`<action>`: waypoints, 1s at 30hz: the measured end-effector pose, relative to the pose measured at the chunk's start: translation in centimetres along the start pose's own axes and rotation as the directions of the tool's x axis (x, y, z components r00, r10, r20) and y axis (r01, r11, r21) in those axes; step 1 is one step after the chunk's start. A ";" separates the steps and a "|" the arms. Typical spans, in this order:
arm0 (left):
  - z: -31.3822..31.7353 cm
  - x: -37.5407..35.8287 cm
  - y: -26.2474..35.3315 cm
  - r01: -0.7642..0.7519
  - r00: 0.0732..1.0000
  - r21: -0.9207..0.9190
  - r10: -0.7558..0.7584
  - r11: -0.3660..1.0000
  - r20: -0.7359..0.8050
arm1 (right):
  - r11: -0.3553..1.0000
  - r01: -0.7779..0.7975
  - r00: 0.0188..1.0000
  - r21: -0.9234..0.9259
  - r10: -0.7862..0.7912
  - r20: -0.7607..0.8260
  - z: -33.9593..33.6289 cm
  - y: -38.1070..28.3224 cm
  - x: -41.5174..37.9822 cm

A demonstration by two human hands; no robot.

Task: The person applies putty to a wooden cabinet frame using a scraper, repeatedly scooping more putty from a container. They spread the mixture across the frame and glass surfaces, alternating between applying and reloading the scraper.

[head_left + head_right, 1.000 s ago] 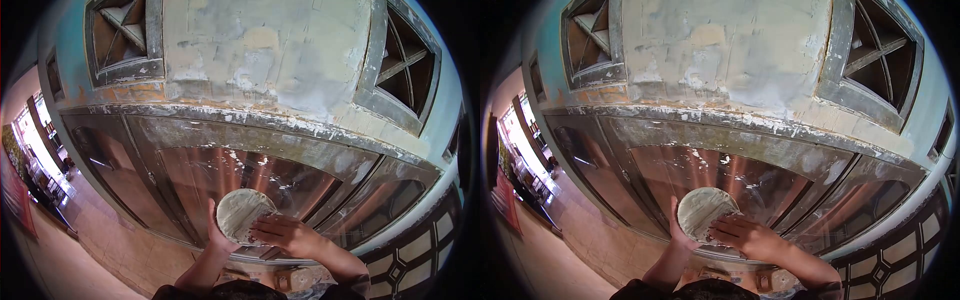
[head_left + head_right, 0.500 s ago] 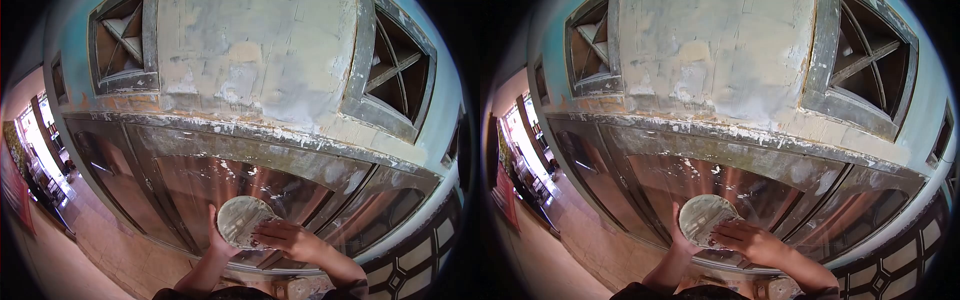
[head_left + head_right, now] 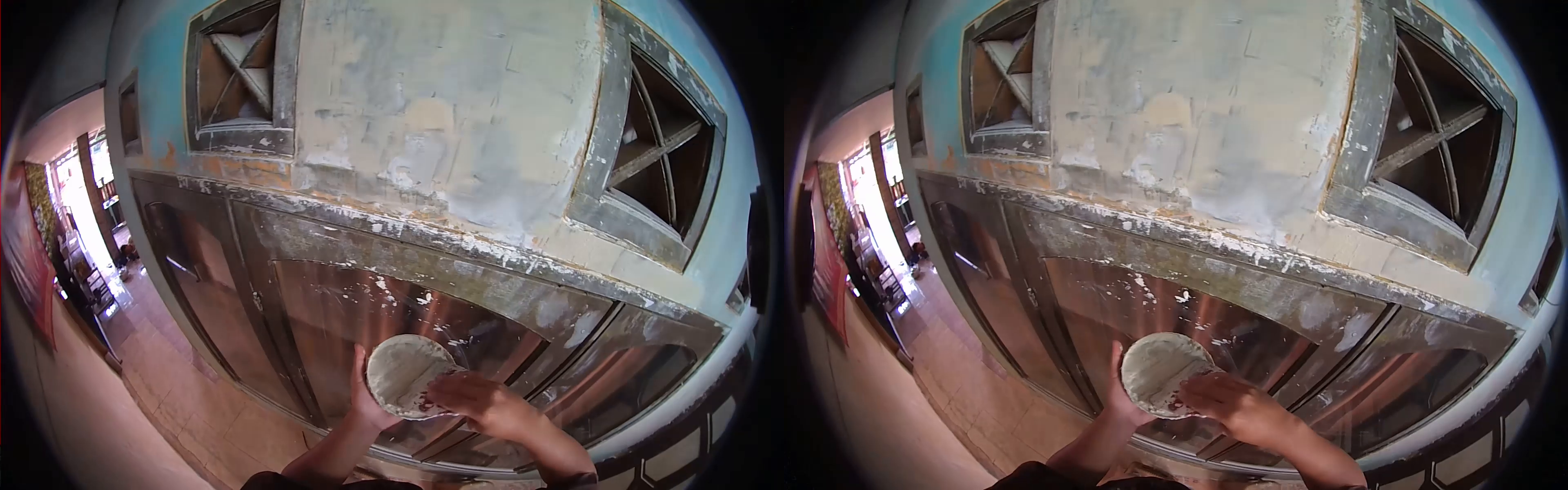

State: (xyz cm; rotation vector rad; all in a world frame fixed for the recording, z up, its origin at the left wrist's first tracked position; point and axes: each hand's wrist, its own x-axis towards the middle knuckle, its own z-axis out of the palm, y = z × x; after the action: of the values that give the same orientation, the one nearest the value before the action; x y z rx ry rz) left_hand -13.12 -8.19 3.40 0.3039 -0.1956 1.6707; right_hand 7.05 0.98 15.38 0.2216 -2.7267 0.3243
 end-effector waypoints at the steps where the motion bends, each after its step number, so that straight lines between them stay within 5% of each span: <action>1: -0.1 0.0 0.0 -0.010 1.000 -0.028 0.010 1.000 -0.006 | 1.000 -0.016 0.998 0.027 0.017 -0.057 -0.2 0.2 0.0; 2: 0.0 0.0 0.2 -0.016 1.000 -0.024 0.016 1.000 -0.005 | 1.000 -0.009 0.998 0.029 0.011 -0.058 -0.3 0.6 0.1; 5: 1.0 0.2 0.0 0.000 1.000 0.018 -0.001 1.000 0.019 | 0.879 -0.055 0.900 0.473 0.249 -0.357 -0.3 1.1 0.2; 6: 1.1 0.3 0.0 0.003 1.000 0.016 -0.003 1.000 0.017 | 0.688 -0.190 0.811 0.701 0.512 -0.282 0.6 1.2 -0.6; 8: 1.3 0.2 0.1 -0.013 1.000 -0.002 0.013 1.000 0.022 | 0.441 -0.118 0.740 0.890 0.636 -0.217 0.9 2.3 -0.5; 9: 1.4 0.2 0.1 0.002 0.998 -0.009 -0.001 1.000 0.065 | 0.141 0.119 0.720 0.983 0.669 -0.183 1.6 2.8 0.1; 10: 1.5 0.1 0.1 0.001 0.998 -0.008 0.000 1.000 0.061 | 0.137 0.120 0.720 0.983 0.670 -0.181 1.7 2.6 0.4; 13: 1.7 0.0 0.4 -0.029 0.998 0.031 0.027 0.999 0.055 | -0.175 0.247 0.710 0.953 0.702 -0.055 1.3 2.4 1.5; 28: 2.5 -1.9 6.0 -0.067 0.985 -0.045 0.073 0.997 0.158 | -0.334 0.384 0.730 0.861 0.681 -0.061 2.4 0.0 9.0; 30: 2.8 -2.3 7.1 -0.084 0.983 -0.043 0.090 0.996 0.162 | -0.215 0.340 0.734 0.916 0.669 -0.116 2.4 -0.8 10.6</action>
State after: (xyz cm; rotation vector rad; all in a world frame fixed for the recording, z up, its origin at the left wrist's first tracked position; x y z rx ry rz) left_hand -19.68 -12.05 5.66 0.4114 -0.3663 1.7270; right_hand -3.35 -1.55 17.55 0.0016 -0.9809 2.2311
